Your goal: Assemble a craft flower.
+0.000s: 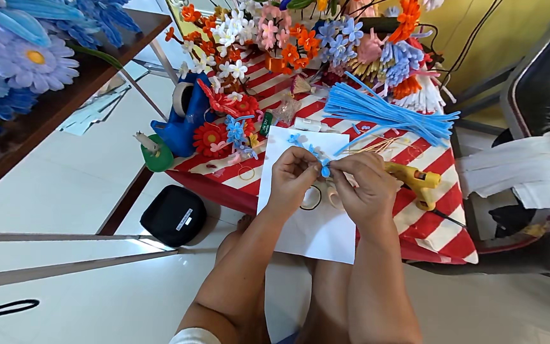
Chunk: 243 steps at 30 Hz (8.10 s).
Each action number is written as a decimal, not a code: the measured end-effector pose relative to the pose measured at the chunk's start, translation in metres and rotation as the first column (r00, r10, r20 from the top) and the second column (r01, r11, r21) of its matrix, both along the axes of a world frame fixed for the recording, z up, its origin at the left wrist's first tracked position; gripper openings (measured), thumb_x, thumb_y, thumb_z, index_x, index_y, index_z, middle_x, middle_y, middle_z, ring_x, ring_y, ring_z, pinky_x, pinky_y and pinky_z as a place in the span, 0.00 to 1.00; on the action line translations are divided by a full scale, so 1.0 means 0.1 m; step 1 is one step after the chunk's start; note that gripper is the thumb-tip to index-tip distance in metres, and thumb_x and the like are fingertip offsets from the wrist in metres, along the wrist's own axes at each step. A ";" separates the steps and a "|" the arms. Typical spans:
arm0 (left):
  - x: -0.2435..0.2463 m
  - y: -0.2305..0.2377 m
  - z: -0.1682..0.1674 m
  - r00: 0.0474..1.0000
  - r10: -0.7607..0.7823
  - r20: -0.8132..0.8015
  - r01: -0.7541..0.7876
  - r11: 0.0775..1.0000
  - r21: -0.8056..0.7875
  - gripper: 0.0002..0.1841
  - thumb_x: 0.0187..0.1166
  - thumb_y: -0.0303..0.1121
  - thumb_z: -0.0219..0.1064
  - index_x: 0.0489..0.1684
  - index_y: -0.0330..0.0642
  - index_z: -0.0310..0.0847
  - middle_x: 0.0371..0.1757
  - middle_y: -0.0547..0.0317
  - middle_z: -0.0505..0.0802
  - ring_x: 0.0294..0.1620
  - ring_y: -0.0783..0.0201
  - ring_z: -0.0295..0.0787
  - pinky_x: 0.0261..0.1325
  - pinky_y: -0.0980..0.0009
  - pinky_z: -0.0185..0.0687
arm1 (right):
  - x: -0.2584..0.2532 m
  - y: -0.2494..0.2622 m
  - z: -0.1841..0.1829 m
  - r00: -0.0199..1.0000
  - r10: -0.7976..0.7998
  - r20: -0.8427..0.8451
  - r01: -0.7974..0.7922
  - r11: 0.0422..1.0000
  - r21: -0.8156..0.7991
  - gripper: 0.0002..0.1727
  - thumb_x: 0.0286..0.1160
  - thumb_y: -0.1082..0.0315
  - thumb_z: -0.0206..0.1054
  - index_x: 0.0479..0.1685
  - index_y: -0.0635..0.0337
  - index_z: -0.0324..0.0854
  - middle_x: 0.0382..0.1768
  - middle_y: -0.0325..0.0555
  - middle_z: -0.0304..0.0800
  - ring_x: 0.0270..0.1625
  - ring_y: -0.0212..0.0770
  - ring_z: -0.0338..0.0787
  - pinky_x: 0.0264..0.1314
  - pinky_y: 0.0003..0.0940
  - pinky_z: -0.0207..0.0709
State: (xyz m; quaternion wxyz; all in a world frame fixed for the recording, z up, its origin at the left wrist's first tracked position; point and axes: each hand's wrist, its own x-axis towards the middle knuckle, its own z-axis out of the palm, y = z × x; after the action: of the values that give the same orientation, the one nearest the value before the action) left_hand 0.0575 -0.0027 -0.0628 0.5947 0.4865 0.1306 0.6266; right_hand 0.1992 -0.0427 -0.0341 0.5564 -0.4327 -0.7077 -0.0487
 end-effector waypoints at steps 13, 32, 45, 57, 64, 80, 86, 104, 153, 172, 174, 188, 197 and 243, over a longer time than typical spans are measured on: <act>-0.02 0.00 0.06 0.969 -0.188 0.158 0.217 0.957 -0.193 0.10 0.77 0.19 0.63 0.38 0.47 0.87 0.33 0.62 0.92 0.31 0.73 0.89 0.41 0.76 0.89 | -0.04 0.01 -0.02 0.991 0.060 -0.121 -0.075 0.990 -0.121 0.04 0.76 0.73 0.68 0.40 0.63 0.87 0.51 0.47 0.80 0.57 0.30 0.81 0.62 0.19 0.77; -0.03 0.05 -0.06 0.992 -0.054 -0.111 0.063 0.995 0.082 0.11 0.72 0.21 0.71 0.49 0.44 0.86 0.41 0.68 0.93 0.40 0.76 0.90 0.50 0.74 0.89 | -0.13 0.04 -0.06 0.954 0.046 -0.298 -0.085 0.990 -0.117 0.03 0.73 0.77 0.66 0.39 0.65 0.85 0.45 0.43 0.89 0.48 0.26 0.89 0.51 0.20 0.85; 0.04 -0.01 0.00 0.964 0.094 -0.248 -0.089 0.995 0.033 0.06 0.79 0.18 0.61 0.43 0.39 0.80 0.35 0.68 0.90 0.35 0.77 0.87 0.45 0.76 0.87 | -0.10 0.03 -0.09 0.957 0.057 -0.283 -0.098 0.986 -0.134 0.03 0.67 0.77 0.71 0.36 0.65 0.86 0.48 0.46 0.90 0.54 0.29 0.91 0.54 0.24 0.88; 0.05 -0.01 0.02 0.968 0.051 -0.246 -0.063 0.997 -0.042 0.07 0.80 0.18 0.60 0.43 0.39 0.81 0.33 0.68 0.90 0.33 0.78 0.87 0.43 0.77 0.87 | -0.07 0.02 -0.06 0.990 0.017 -0.137 -0.033 0.992 -0.119 0.03 0.65 0.77 0.71 0.31 0.69 0.88 0.47 0.52 0.88 0.52 0.29 0.88 0.55 0.17 0.82; 0.02 0.02 0.00 0.982 -0.051 -0.181 0.034 0.995 -0.094 0.08 0.80 0.20 0.59 0.44 0.41 0.82 0.33 0.68 0.91 0.33 0.75 0.89 0.45 0.73 0.90 | -0.06 0.01 -0.03 1.000 0.007 -0.018 -0.009 0.997 -0.082 0.05 0.70 0.77 0.69 0.35 0.71 0.89 0.46 0.56 0.88 0.51 0.33 0.88 0.56 0.17 0.80; 0.03 -0.05 0.06 0.977 -0.142 -0.157 0.122 0.984 -0.132 0.10 0.73 0.16 0.68 0.45 0.40 0.84 0.36 0.64 0.94 0.34 0.71 0.93 0.46 0.70 0.93 | 0.04 -0.20 0.03 0.994 0.059 -0.095 -0.072 0.987 -0.145 0.08 0.71 0.79 0.64 0.39 0.71 0.90 0.51 0.54 0.88 0.52 0.29 0.88 0.52 0.17 0.83; 0.10 -0.08 0.08 0.969 -0.182 -0.166 0.151 0.971 -0.183 0.09 0.73 0.15 0.69 0.43 0.39 0.85 0.35 0.62 0.94 0.33 0.69 0.93 0.46 0.68 0.93 | 0.17 -0.29 0.05 0.996 -0.025 -0.082 0.013 0.989 -0.146 0.10 0.73 0.78 0.61 0.37 0.68 0.90 0.51 0.53 0.92 0.53 0.33 0.91 0.54 0.23 0.85; 0.14 -0.04 0.04 0.969 -0.240 -0.055 0.228 0.959 -0.165 0.11 0.71 0.15 0.70 0.41 0.43 0.88 0.35 0.62 0.95 0.33 0.69 0.94 0.45 0.69 0.94 | 1.37 -0.47 -0.08 0.849 -0.500 0.173 0.372 0.330 -0.868 0.25 0.72 0.63 0.78 0.63 0.71 0.82 0.57 0.71 0.87 0.64 0.68 0.84 0.69 0.72 0.69; 0.08 0.03 -0.08 0.998 0.049 -0.039 -0.038 0.972 0.231 0.07 0.76 0.26 0.73 0.44 0.49 0.93 0.43 0.69 0.95 0.43 0.75 0.92 0.51 0.73 0.91 | 0.58 -0.87 0.34 0.999 -0.013 -0.030 0.000 0.908 -0.420 0.19 0.82 0.56 0.64 0.55 0.63 0.85 0.47 0.42 0.92 0.49 0.20 0.89 0.56 0.18 0.83; 0.07 0.02 -0.07 0.999 -0.038 0.009 0.037 0.993 0.114 0.08 0.73 0.25 0.76 0.44 0.48 0.94 0.40 0.66 0.96 0.40 0.72 0.94 0.51 0.70 0.92 | 0.54 -0.88 0.35 0.999 -0.047 0.005 0.045 0.913 -0.406 0.19 0.83 0.55 0.64 0.55 0.63 0.85 0.48 0.44 0.92 0.50 0.22 0.89 0.57 0.19 0.83; 0.07 0.02 -0.06 0.999 -0.036 0.007 0.035 0.993 0.116 0.08 0.73 0.24 0.76 0.45 0.48 0.93 0.40 0.65 0.96 0.40 0.72 0.94 0.51 0.70 0.92 | 0.54 -0.88 0.34 0.999 -0.045 0.009 0.045 0.912 -0.408 0.18 0.83 0.56 0.64 0.56 0.63 0.85 0.48 0.44 0.92 0.50 0.23 0.89 0.57 0.20 0.84; 0.07 0.02 -0.07 0.999 -0.032 0.016 0.031 0.995 0.094 0.08 0.72 0.27 0.77 0.45 0.49 0.93 0.40 0.65 0.96 0.39 0.72 0.94 0.49 0.70 0.92 | 0.53 -0.87 0.35 0.999 -0.050 0.021 0.054 0.915 -0.400 0.19 0.84 0.54 0.63 0.56 0.61 0.85 0.49 0.44 0.92 0.52 0.25 0.89 0.58 0.23 0.84; 0.07 0.02 -0.07 0.999 -0.039 0.016 0.038 0.995 0.087 0.09 0.72 0.25 0.76 0.45 0.48 0.93 0.40 0.64 0.96 0.40 0.71 0.94 0.50 0.70 0.92 | 0.51 -0.89 0.37 0.995 -0.069 0.075 0.093 0.918 -0.385 0.19 0.84 0.55 0.62 0.56 0.61 0.85 0.47 0.45 0.91 0.49 0.26 0.89 0.55 0.24 0.83; -0.02 -0.03 -0.03 0.932 -0.362 0.018 0.361 0.932 0.039 0.09 0.71 0.24 0.77 0.42 0.51 0.94 0.39 0.69 0.96 0.38 0.74 0.94 0.46 0.72 0.93 | 0.39 -0.62 0.24 0.989 0.003 -0.146 -0.055 0.933 -0.355 0.10 0.74 0.63 0.71 0.46 0.60 0.88 0.41 0.36 0.90 0.46 0.25 0.86 0.56 0.27 0.80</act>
State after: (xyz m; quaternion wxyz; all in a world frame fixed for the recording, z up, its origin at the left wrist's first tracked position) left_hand 0.0557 -0.0054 -0.0656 0.6929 0.5046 0.0203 0.5147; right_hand 0.2383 -0.1050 -0.0100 0.5181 -0.5188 -0.6693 0.1203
